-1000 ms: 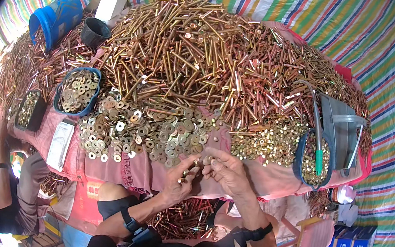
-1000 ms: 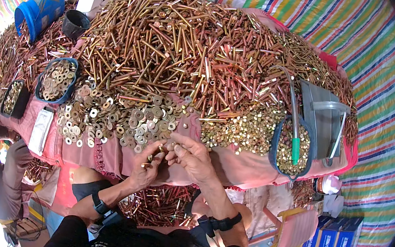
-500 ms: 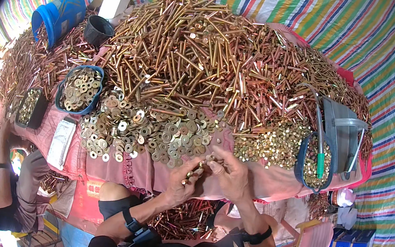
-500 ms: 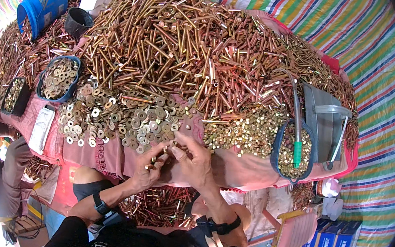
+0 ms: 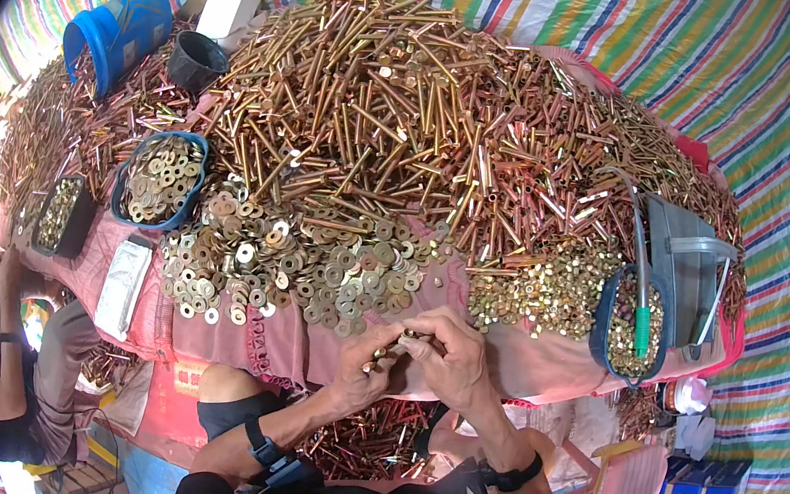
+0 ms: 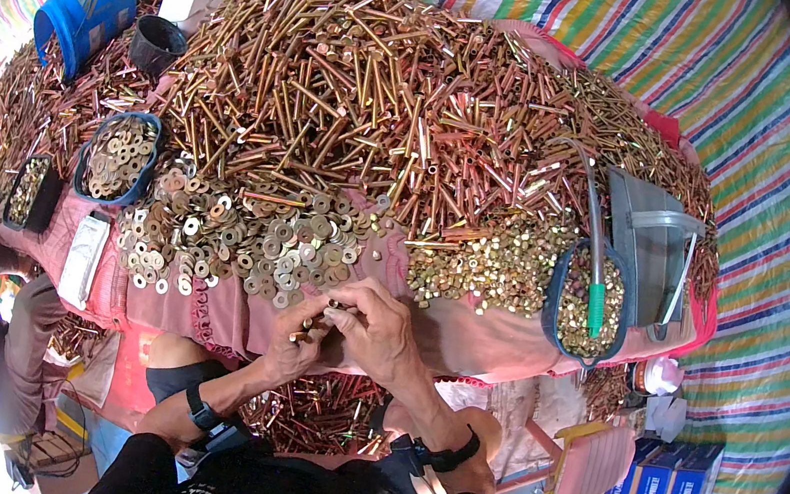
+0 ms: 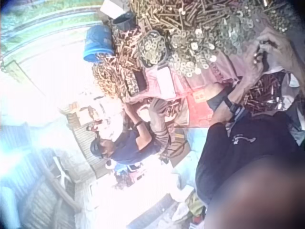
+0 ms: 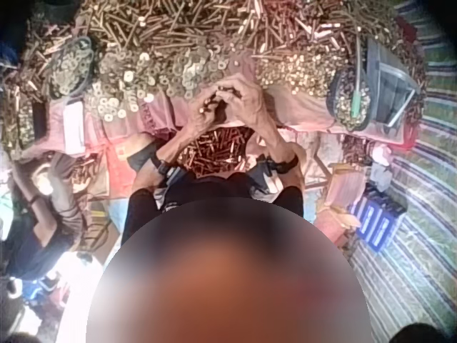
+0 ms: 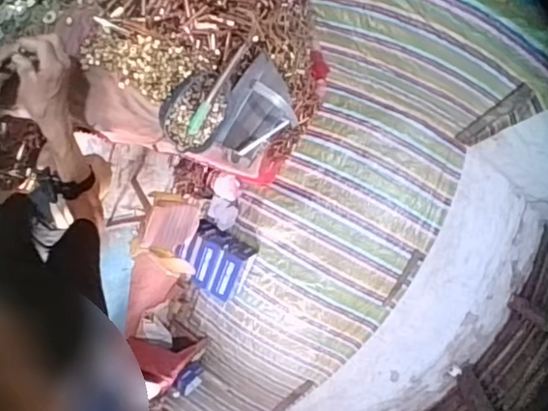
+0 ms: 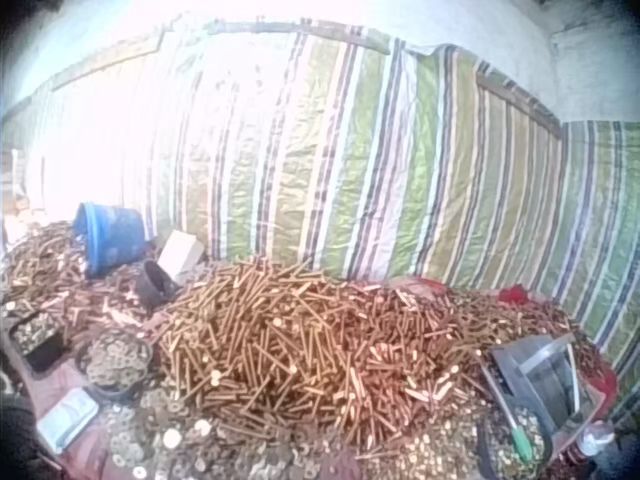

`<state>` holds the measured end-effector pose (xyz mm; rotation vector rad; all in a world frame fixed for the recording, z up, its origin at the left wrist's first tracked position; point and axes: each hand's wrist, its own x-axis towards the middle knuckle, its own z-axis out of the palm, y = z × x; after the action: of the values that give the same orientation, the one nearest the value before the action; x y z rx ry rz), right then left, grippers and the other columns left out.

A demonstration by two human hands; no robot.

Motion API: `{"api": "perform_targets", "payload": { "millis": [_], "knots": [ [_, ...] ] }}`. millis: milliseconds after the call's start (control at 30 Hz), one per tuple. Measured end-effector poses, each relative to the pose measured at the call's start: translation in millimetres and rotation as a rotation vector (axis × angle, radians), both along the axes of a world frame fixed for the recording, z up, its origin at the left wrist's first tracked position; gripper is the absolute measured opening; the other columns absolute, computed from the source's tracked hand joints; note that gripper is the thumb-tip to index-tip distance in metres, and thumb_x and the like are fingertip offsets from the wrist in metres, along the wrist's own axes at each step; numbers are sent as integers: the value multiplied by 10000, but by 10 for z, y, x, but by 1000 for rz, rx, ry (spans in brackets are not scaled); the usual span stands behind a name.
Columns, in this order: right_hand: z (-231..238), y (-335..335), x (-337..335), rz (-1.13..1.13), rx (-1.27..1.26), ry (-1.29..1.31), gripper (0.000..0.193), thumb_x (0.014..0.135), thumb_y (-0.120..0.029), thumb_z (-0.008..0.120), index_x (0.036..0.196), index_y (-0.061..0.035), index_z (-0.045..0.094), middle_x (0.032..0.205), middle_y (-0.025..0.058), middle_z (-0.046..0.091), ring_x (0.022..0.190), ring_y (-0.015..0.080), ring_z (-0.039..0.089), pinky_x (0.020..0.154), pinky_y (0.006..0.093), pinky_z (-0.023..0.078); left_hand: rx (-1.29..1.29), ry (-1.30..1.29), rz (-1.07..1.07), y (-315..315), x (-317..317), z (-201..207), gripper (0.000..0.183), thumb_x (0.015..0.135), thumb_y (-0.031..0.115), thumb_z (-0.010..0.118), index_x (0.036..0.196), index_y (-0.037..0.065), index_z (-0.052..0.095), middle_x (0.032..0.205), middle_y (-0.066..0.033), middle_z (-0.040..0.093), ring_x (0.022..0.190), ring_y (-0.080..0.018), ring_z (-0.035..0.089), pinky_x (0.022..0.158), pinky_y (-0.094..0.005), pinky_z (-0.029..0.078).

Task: The person sorts through a pile of metal rods and washers on a table, picking up individual pieces and moving them into different piles or containers.

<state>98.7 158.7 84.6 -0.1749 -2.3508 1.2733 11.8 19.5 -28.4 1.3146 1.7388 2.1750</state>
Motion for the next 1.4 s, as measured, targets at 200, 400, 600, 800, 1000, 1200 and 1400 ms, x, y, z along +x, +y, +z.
{"api": "perform_targets", "payload": {
  "millis": [200,400,600,800,1000,1200,1400],
  "knots": [
    [21,-38,22,-65,-173,-181,245,870,-94,833,1053,-11,694,936,97,703,752,178,687,664,316,549,-33,43,-5,-27,-3,-1,570,849,-168,602,1374,50,632,1053,-145,728,842,-234,694,716,-309,540],
    [34,-14,11,-38,34,-34,245,849,-118,863,1020,-21,716,909,86,704,719,139,673,641,298,539,-5,67,16,2,-16,-1,491,855,-147,598,1316,10,660,1048,-153,741,852,-236,706,726,-318,548],
    [54,-44,4,-56,-7,-31,243,847,-128,866,969,-5,695,906,93,682,708,142,677,627,298,535,-61,-13,-17,-34,-7,115,414,864,-134,582,1244,-10,689,933,-127,720,768,-244,676,685,-322,528],
    [114,-36,52,-82,-56,-146,279,840,-153,875,984,0,692,931,113,688,699,153,687,633,338,553,-150,-14,-72,-86,-22,205,394,879,-98,575,1248,-13,684,895,-120,700,748,-243,666,673,-323,521],
    [-25,-31,30,-50,-6,-11,271,875,-178,864,918,-2,663,839,97,703,667,129,681,606,316,547,-100,14,-55,-63,-10,174,289,952,-30,601,1228,-17,685,900,-135,709,736,-231,670,666,-318,527],
    [-86,163,68,-159,-413,-196,257,932,-224,821,864,-27,670,729,37,707,622,94,656,544,257,523,-166,-349,-115,-72,45,218,226,1056,69,599,1255,-7,675,945,-90,737,792,-140,657,689,-294,531],
    [-290,475,-51,25,-333,-614,281,1007,-249,737,831,-43,661,680,19,666,569,86,629,478,248,485,-166,-455,-45,-120,28,227,333,1092,114,569,1404,0,537,1112,-90,724,949,-128,670,778,-266,539]
  ]
}}
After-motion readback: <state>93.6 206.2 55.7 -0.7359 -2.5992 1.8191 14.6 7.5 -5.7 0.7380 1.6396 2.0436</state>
